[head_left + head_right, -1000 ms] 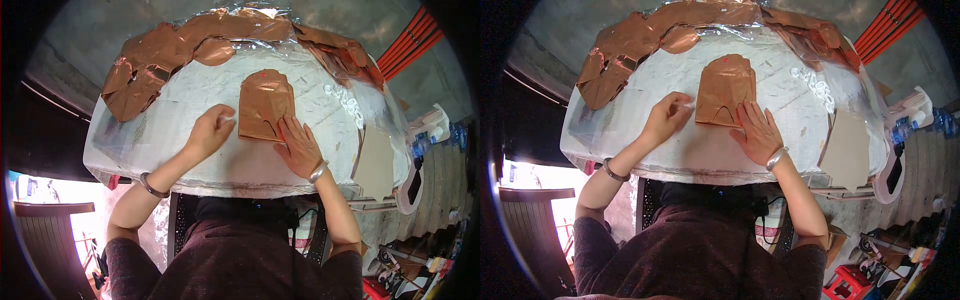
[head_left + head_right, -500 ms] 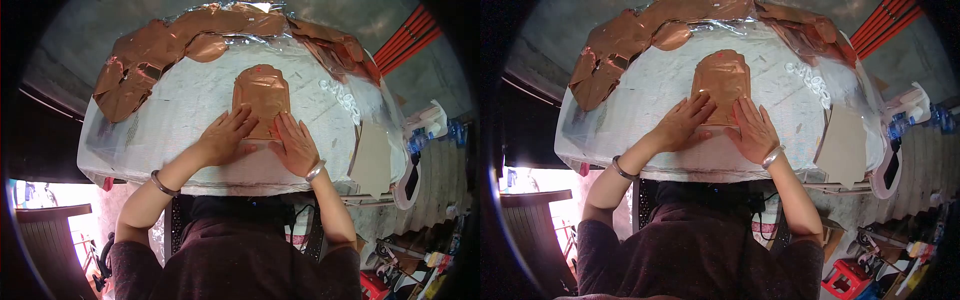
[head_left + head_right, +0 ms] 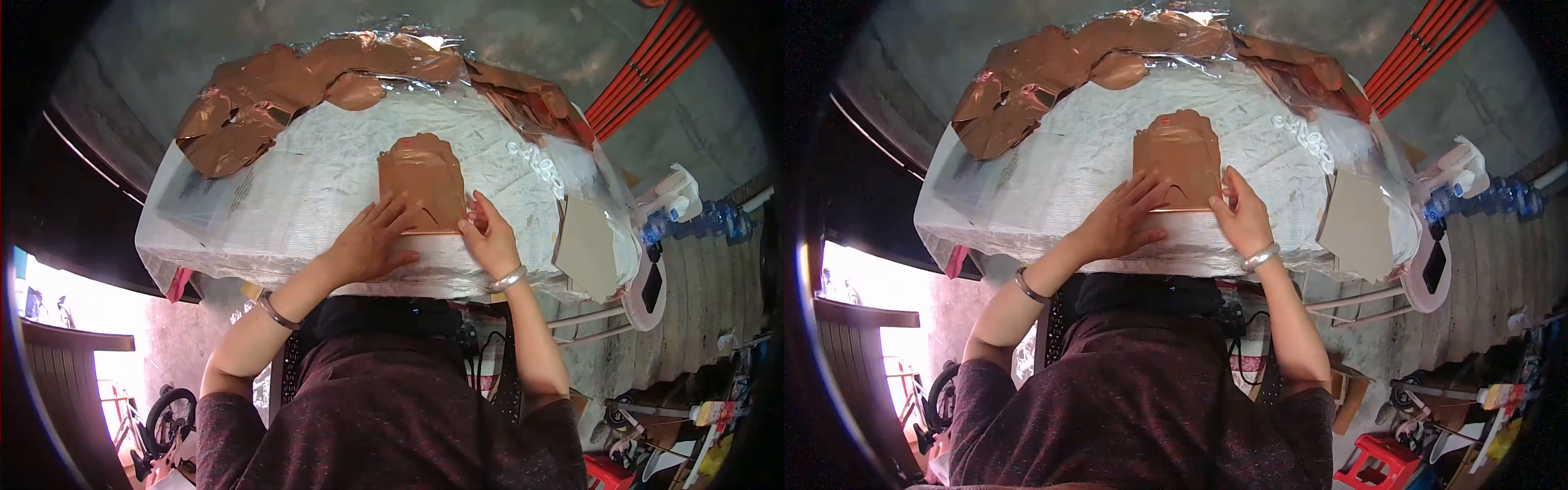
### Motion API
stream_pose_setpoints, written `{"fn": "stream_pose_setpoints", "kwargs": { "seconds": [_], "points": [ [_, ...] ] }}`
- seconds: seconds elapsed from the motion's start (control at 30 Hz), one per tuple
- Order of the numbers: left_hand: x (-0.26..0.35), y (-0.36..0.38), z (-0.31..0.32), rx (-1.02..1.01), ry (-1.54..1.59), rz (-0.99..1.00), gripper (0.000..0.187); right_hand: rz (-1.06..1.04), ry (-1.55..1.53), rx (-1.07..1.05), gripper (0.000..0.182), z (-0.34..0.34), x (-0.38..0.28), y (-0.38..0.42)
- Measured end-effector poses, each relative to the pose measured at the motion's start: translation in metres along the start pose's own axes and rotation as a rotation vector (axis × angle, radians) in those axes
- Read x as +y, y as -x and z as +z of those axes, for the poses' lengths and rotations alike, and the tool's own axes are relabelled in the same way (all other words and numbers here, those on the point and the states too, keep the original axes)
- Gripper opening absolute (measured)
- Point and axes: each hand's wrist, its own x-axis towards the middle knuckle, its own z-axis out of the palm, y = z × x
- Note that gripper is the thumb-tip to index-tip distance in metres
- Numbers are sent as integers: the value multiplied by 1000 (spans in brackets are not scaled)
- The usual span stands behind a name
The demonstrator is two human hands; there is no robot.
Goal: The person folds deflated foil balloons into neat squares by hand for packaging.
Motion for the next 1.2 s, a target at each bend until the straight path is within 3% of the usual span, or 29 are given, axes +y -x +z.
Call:
{"fn": "stream_pose_setpoints", "kwargs": {
  "seconds": [0.03, 0.1, 0.17, 0.23, 0.3, 0.4, 0.5, 0.57, 0.63, 0.7, 0.8, 1.1, 1.2],
  "points": [
    [-2, 0, 4, 7, -8, 3, 72, 23, 101, 24, 58, 1, -7, 1],
    [-7, -10, 6, 249, 259, 32, 74, 12, 209, 58, 57, 0, -18, -9],
    [-8, -8, -1, 376, 226, -38, 70, 88, 256, 79, 56, 4, -17, -8],
    [-7, -5, -14, 506, 183, -114, 66, 26, 255, 105, 51, 7, -20, -3],
    [-5, 0, -19, 144, 181, -293, 63, -22, 400, 85, 48, 9, -21, 1],
    [-4, 16, 3, 369, 202, -186, 57, -91, 362, 101, 46, 17, -24, 9],
    [22, 40, -10, 368, 305, -245, 52, -59, 201, 97, 40, 28, -21, 24],
    [31, 55, -5, 353, 349, -322, 48, -75, -82, 184, 36, 36, -27, 37],
    [36, 64, -2, 339, 386, -383, 45, -49, -52, 172, 34, 40, -26, 41],
    [40, 64, 5, 354, 781, -540, 40, 15, -49, 192, 33, 39, -30, 46],
    [43, 57, 9, 397, 976, -591, 39, -52, 93, 250, 31, 39, -21, 47],
    [51, 44, 0, 422, 1003, -686, 43, 15, 213, 265, 25, 34, -32, 45],
    [51, 44, 4, 478, 1020, -661, 40, -53, 230, 298, 27, 37, -24, 43]
  ]
}}
